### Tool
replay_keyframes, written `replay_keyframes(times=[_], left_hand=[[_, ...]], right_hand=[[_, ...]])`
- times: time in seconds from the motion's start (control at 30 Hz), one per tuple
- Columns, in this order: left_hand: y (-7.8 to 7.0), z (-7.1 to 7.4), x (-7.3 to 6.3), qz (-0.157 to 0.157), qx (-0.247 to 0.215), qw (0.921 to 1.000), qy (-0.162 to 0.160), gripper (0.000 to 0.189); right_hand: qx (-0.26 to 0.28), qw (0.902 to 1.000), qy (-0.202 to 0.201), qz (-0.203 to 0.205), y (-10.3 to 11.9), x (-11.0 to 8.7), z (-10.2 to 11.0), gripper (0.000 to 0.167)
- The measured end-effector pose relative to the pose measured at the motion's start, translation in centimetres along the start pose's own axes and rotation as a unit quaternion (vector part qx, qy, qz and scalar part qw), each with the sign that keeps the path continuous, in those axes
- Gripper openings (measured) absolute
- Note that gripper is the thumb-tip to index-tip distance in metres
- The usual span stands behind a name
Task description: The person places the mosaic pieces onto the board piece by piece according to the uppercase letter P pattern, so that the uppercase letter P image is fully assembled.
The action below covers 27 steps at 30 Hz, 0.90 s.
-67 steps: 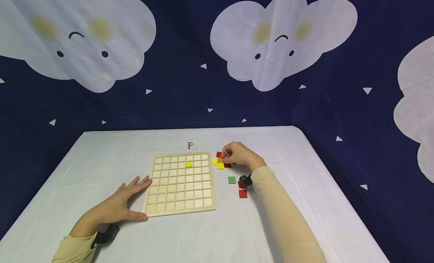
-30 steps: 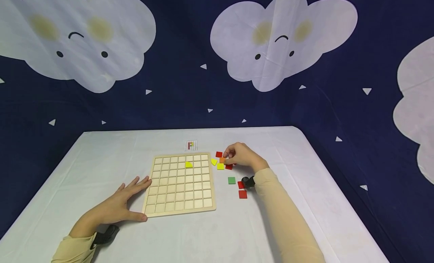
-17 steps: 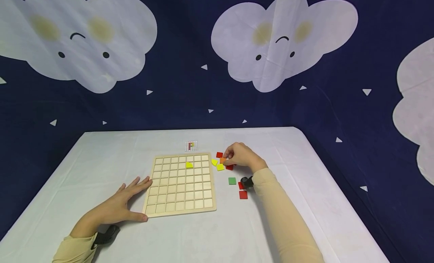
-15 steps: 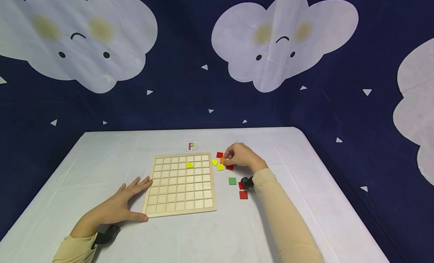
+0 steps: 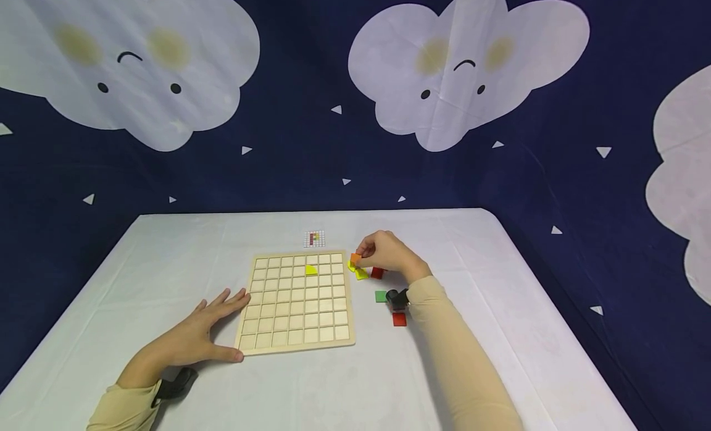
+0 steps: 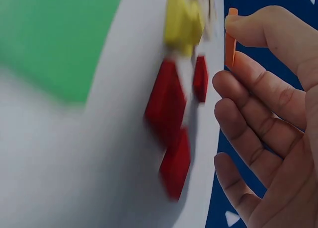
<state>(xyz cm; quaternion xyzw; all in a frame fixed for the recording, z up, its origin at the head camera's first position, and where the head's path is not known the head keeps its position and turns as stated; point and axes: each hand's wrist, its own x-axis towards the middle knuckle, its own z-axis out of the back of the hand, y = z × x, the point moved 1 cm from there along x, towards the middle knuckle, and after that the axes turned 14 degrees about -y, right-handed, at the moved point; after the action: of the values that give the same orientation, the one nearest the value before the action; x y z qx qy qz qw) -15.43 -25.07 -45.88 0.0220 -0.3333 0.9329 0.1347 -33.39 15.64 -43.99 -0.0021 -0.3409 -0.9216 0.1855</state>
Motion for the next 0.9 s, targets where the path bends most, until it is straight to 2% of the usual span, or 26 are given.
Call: replay_keyframes(times=[0.37,0.67,0.9], left_hand=[[-0.2,0.1,0.1,0.002,0.004,1.0,0.003,0.119],[-0.1,-0.1,0.3,0.004,0.008,0.9999,0.005,0.12],[-0.1,-0.1,0.1,0.004,0.011,0.9999,0.001,0.12]], right_hand=[[0.015,0.9978,0.013,0.064,4.4,1.1,-2.1,0.019],[0.04,0.9956,0.037,0.076,6.8,2.0,-4.8,0.015],[0.037,0.9944,0.053,0.084,8.4,2.2,-6.3,0.012]])
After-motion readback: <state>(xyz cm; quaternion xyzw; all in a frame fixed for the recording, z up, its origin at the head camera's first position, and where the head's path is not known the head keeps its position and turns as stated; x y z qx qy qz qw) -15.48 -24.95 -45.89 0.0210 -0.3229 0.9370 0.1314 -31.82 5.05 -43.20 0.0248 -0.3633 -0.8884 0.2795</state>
